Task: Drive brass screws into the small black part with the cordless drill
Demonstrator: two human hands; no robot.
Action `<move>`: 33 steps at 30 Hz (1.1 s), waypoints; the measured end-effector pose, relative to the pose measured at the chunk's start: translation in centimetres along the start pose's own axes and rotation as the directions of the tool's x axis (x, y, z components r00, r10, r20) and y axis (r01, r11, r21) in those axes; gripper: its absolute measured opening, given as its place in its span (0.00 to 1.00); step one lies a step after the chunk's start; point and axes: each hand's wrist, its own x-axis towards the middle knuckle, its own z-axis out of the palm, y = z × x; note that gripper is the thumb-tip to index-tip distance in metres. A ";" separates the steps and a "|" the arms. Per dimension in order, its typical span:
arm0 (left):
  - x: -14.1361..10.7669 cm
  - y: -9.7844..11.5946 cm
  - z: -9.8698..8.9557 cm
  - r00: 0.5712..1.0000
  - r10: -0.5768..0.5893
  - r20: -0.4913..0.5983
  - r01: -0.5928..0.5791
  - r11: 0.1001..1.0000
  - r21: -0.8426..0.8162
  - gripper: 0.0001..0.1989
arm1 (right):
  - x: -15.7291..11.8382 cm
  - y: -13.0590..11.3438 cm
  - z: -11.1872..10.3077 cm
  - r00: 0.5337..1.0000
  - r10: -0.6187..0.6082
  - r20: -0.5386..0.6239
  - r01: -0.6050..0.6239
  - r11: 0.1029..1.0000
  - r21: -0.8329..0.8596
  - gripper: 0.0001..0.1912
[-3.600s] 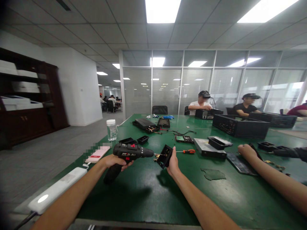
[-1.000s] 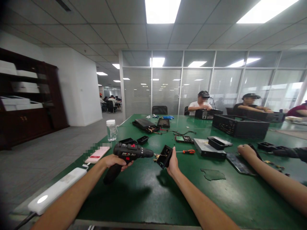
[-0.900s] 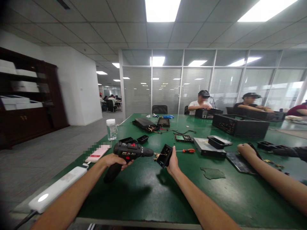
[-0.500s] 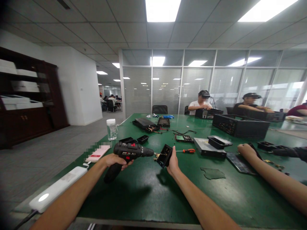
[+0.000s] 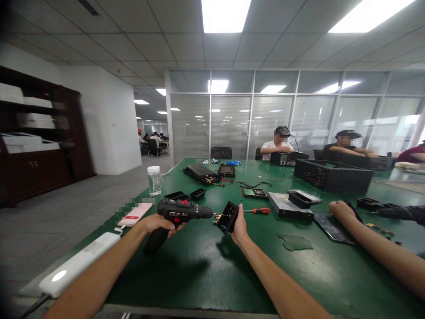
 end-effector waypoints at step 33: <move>0.0 -0.1 -0.1 1.000 -0.013 -0.013 0.013 1.000 0.003 0.19 | -0.1 -0.1 0.2 0.999 0.038 0.014 -0.038 0.999 0.029 0.25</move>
